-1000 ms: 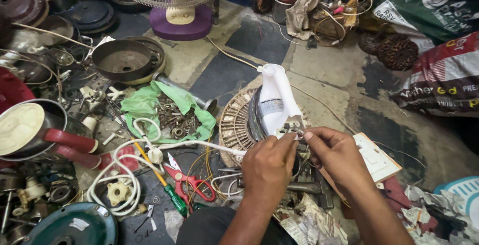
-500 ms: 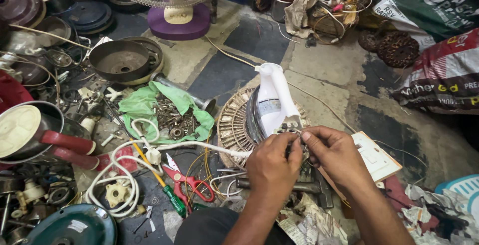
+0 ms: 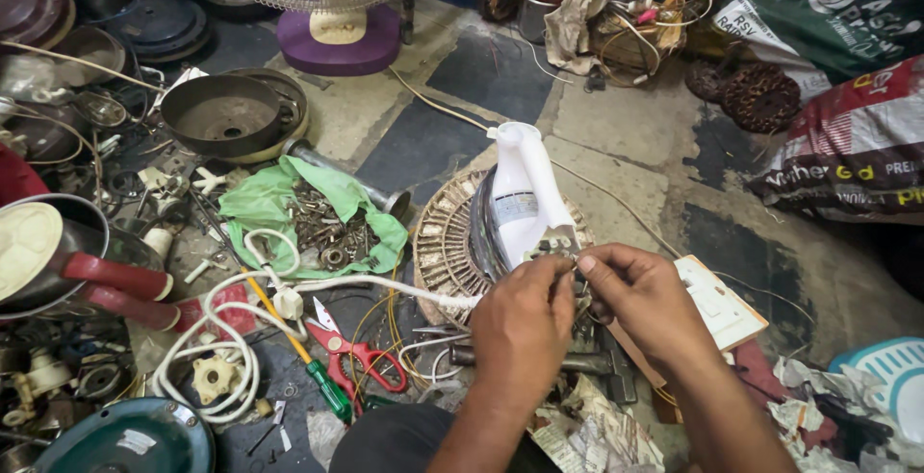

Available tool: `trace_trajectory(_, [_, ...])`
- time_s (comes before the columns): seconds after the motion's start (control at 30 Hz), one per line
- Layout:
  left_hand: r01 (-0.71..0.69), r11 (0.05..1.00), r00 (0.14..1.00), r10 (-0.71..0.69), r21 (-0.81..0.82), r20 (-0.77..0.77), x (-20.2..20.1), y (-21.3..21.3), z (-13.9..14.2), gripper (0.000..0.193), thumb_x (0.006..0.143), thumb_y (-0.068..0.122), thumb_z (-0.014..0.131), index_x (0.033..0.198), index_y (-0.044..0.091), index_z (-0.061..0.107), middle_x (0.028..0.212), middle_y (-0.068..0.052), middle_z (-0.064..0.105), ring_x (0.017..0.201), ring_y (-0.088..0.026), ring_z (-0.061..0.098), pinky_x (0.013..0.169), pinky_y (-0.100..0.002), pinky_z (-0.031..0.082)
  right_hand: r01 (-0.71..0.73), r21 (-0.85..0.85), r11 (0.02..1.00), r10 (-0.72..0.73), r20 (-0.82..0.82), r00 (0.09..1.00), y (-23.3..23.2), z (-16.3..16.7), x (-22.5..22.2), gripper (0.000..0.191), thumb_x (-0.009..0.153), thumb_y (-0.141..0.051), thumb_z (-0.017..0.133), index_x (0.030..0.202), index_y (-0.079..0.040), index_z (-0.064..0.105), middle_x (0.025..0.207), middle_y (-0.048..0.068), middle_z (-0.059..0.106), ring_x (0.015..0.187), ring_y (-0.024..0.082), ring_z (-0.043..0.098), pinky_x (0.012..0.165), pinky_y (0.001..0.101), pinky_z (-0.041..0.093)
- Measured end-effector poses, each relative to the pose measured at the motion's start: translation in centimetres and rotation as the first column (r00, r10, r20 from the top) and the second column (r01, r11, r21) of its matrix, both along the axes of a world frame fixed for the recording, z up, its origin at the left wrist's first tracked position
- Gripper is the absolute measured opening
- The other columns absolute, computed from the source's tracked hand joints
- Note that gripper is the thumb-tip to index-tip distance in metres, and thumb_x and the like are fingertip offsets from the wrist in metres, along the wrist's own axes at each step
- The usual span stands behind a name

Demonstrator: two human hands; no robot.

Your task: The person sits on the floor and repairs a white electric iron by hand and with a screwdriver. They remove the plug, adjust internal components, and reassemble the plug housing.

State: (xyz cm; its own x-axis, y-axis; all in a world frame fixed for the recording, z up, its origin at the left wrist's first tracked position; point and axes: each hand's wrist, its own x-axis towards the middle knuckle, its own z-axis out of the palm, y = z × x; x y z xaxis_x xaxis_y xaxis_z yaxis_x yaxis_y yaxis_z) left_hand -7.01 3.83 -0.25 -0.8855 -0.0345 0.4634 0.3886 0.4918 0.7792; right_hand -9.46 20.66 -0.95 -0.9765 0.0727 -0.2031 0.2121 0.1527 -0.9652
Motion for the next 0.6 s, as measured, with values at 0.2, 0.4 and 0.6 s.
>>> trace_trajectory(0.2, [0.012,1.0,1.0,-0.012,-0.009,0.003,0.2,-0.4,0.2,0.013,0.093,0.017,0.068,0.103,0.011,0.072,0.09,-0.01,0.074,0.08,-0.033,0.072,0.069,-0.044,0.055,-0.06,-0.043,0.997,0.059,-0.02,0.998,0.6,-0.1,0.4,0.027,0.09,-0.015,0.07,0.113,-0.001,0.075,0.08,0.001,0.069,0.065,0.008,0.058,0.057,0.0261,0.049])
trace_trajectory(0.4, [0.028,0.999,0.998,-0.026,-0.031,0.063,0.1,-0.4,0.3,0.012,0.097,0.02,0.066,0.101,0.01,0.07,0.089,-0.011,0.073,0.081,-0.033,0.071,0.069,-0.045,0.054,0.052,-0.198,0.979,-0.044,0.046,0.998,-0.1,-0.4,0.5,0.025,0.091,-0.017,0.071,0.106,0.002,0.075,0.082,0.002,0.071,0.065,0.009,0.056,0.057,0.0257,0.047])
trace_trajectory(0.6, [0.059,0.998,0.995,-0.06,0.009,0.079,0.2,-0.7,0.5,0.016,0.099,0.02,0.06,0.103,0.008,0.069,0.091,-0.014,0.074,0.082,-0.036,0.071,0.07,-0.048,0.053,0.062,-0.162,0.985,-0.065,-0.018,0.998,-0.5,-0.1,0.7,0.023,0.092,-0.019,0.072,0.099,0.003,0.076,0.072,0.002,0.066,0.061,0.009,0.054,0.056,0.0254,0.045])
